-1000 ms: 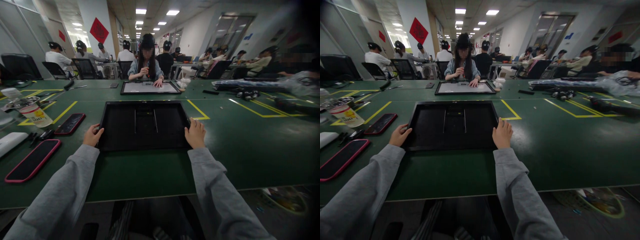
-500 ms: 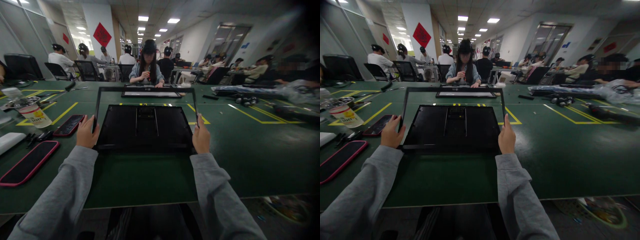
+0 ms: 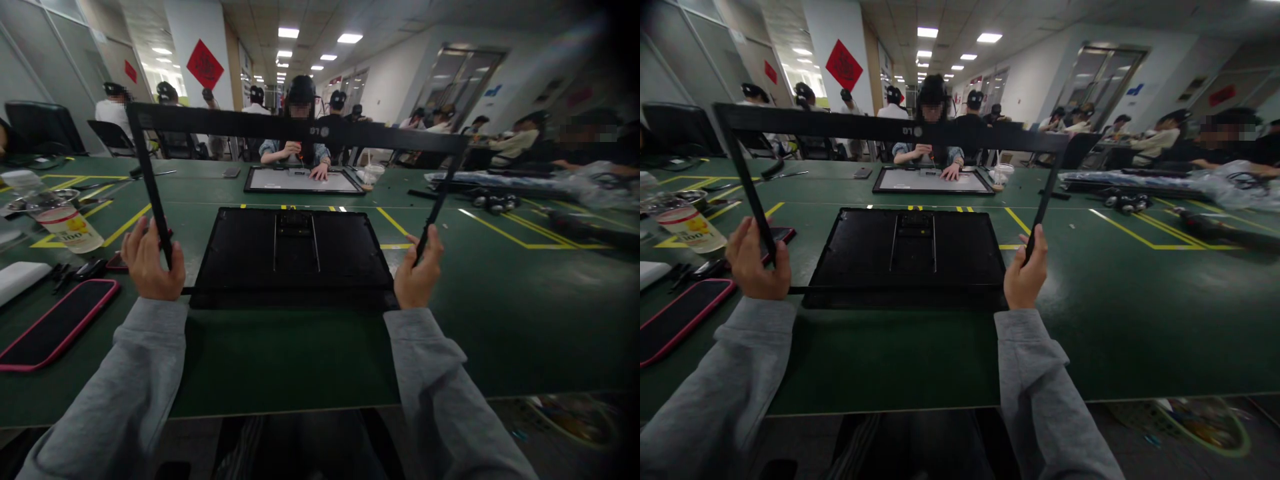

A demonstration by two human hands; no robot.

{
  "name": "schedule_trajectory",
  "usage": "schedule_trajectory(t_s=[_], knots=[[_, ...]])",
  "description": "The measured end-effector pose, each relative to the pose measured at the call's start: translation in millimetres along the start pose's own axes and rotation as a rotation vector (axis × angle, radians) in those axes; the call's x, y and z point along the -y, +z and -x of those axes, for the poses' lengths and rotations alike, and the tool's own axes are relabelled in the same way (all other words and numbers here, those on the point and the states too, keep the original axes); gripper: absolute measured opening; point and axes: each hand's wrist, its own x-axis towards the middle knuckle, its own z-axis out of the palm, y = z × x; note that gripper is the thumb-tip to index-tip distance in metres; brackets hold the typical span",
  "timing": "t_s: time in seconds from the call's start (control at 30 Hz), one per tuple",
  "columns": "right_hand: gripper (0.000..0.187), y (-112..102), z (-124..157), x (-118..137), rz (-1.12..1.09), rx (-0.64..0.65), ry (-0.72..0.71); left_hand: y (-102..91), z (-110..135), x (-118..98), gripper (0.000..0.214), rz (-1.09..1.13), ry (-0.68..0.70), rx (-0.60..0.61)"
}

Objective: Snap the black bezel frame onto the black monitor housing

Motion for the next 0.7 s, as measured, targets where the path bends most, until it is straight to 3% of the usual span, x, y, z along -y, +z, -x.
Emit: schedule_trajectory(t_s=[0.1,0.27,0.4,0.53,0.7], knots=[[0.055,8,1,-8,-0.05,0.002,0.021,4.1,0,4,0.059,0.011,-0.054,0.186],[0.054,21,5,-23,0.015,0.198,0.104,17.4,7,12,0.058,0.002,-0.118,0.447],[0.055,27,8,-33,0.11,0.298,0.161,25.5,13,16,0.056,-0.031,-0.123,0.546],[0.054,29,9,-39,0.141,0.354,0.134,31.2,19,21,0.056,-0.097,-0.108,0.597],[0.054,30,10,-41,0.133,0.405,0.103,36.8,25,28,0.058,-0.131,-0.062,0.752]])
